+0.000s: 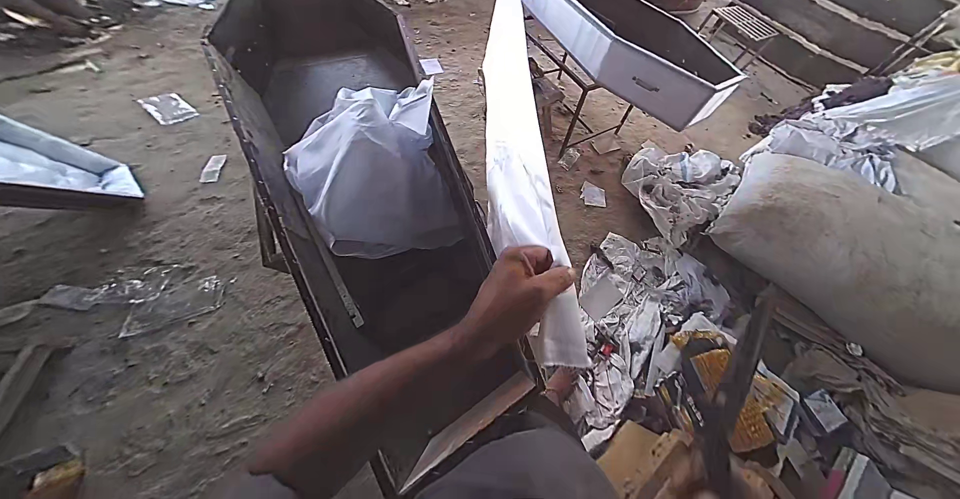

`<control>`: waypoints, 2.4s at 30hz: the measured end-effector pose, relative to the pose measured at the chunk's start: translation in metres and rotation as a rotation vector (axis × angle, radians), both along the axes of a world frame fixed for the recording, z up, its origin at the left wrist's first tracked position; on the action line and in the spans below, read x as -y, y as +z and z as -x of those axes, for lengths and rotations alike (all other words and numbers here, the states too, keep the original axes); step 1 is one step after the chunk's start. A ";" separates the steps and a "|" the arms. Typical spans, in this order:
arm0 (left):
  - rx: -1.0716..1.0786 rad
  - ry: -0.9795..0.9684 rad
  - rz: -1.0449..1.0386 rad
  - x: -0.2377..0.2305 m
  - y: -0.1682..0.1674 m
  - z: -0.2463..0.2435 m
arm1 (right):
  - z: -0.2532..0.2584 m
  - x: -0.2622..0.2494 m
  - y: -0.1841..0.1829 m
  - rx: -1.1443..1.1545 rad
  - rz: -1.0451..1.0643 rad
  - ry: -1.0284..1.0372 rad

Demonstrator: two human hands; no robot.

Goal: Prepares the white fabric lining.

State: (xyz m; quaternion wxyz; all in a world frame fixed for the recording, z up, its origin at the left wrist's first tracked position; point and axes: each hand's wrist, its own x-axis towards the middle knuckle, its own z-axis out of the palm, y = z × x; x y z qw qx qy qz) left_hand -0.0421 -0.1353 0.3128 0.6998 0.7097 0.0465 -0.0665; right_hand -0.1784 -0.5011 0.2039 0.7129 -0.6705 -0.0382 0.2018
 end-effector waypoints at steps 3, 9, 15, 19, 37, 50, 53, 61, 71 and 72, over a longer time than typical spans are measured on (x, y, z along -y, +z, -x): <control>-0.015 -0.217 -0.233 0.023 0.032 -0.032 | -0.072 -0.036 0.050 0.185 -0.018 -0.154; -0.078 -0.450 -0.459 0.080 0.041 -0.080 | -0.142 -0.080 0.129 0.574 0.298 -0.361; -0.181 -0.448 -0.329 0.115 0.029 -0.096 | -0.143 -0.087 0.142 0.704 0.818 -0.412; -0.165 -0.513 -0.407 0.133 0.004 -0.099 | -0.141 -0.091 0.143 0.723 1.112 -0.373; 0.487 -0.354 -0.097 0.112 0.005 -0.089 | -0.158 -0.051 0.193 0.737 0.977 -0.459; 1.088 0.110 -0.650 0.141 -0.060 -0.059 | -0.168 -0.056 0.238 0.849 0.859 -0.510; 1.151 0.194 -0.642 0.148 -0.051 -0.068 | -0.171 -0.054 0.238 0.812 0.831 -0.523; 1.241 0.245 -0.620 0.160 -0.018 -0.078 | -0.176 -0.049 0.233 0.700 0.856 -0.539; 1.443 0.077 -0.671 0.114 0.061 -0.065 | -0.180 -0.025 0.215 0.520 0.723 -0.551; 1.452 0.016 -0.764 0.111 0.073 -0.065 | -0.179 -0.024 0.213 0.527 0.717 -0.556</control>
